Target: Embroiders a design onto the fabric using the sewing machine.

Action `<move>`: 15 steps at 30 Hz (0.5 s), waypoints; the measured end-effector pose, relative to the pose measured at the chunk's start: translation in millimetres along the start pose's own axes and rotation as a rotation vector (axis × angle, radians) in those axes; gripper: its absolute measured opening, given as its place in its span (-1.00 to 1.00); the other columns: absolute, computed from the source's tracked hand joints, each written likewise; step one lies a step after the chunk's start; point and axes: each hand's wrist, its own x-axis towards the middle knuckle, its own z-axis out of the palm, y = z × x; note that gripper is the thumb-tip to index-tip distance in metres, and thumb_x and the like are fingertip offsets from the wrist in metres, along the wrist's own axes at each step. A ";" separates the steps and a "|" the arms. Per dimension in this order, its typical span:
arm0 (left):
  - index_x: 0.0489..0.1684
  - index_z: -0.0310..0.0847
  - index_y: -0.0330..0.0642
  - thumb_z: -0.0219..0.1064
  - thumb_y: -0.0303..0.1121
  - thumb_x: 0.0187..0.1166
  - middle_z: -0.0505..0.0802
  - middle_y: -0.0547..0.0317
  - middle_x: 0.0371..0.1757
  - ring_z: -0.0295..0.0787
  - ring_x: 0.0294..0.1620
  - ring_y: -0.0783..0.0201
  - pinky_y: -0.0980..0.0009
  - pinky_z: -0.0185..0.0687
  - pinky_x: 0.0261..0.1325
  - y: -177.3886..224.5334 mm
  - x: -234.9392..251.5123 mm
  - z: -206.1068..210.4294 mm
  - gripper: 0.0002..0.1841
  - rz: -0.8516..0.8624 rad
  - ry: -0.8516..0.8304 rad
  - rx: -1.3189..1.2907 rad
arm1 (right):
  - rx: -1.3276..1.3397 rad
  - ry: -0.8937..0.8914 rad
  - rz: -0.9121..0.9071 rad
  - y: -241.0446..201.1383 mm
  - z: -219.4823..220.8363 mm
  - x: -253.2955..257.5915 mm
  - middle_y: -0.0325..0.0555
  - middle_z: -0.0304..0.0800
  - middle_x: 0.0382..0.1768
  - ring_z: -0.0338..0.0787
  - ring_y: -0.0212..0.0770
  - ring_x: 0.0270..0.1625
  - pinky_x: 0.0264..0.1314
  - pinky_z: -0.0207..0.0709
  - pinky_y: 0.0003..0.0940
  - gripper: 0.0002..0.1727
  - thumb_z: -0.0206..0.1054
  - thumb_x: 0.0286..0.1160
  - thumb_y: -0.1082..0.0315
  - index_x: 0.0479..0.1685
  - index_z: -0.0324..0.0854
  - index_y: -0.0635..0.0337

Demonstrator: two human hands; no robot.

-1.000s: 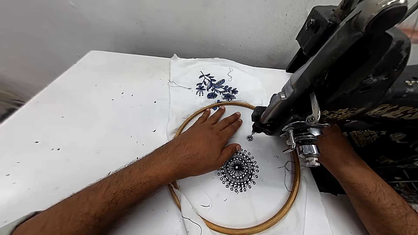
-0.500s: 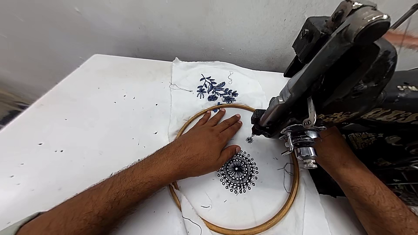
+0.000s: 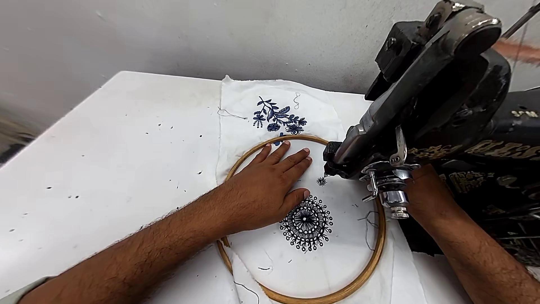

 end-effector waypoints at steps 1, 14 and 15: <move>0.84 0.25 -0.02 -0.22 0.14 0.83 0.29 0.24 0.88 0.02 0.91 0.02 -0.19 -0.12 0.86 -0.2 0.1 0.0 -0.31 -0.001 -0.001 0.001 | 0.015 0.016 -0.012 2.3 1.2 -0.1 -0.01 0.72 -0.25 0.71 -0.33 -0.10 -0.01 0.50 -0.37 -0.81 0.40 0.30 0.38 -0.19 0.67 0.31; 0.84 0.24 -0.03 -0.21 0.14 0.83 0.27 0.24 0.88 0.00 0.92 0.03 -0.19 -0.13 0.86 0.4 0.0 -0.8 -0.31 -0.010 -0.008 -0.004 | -0.059 -0.036 0.087 -7.8 -2.8 -1.7 0.07 0.72 -0.25 0.71 -0.24 -0.13 -0.03 0.50 -0.29 -0.80 0.42 0.33 0.42 -0.16 0.65 0.38; 0.83 0.25 -0.03 -0.21 0.14 0.83 0.28 0.24 0.88 0.01 0.92 0.03 -0.19 -0.13 0.86 0.2 -0.1 -0.4 -0.31 -0.005 -0.002 -0.003 | -0.055 -0.030 0.086 -8.4 -2.6 -1.9 0.13 0.72 -0.25 0.72 -0.18 -0.13 -0.03 0.49 -0.22 -0.81 0.43 0.32 0.45 -0.18 0.66 0.42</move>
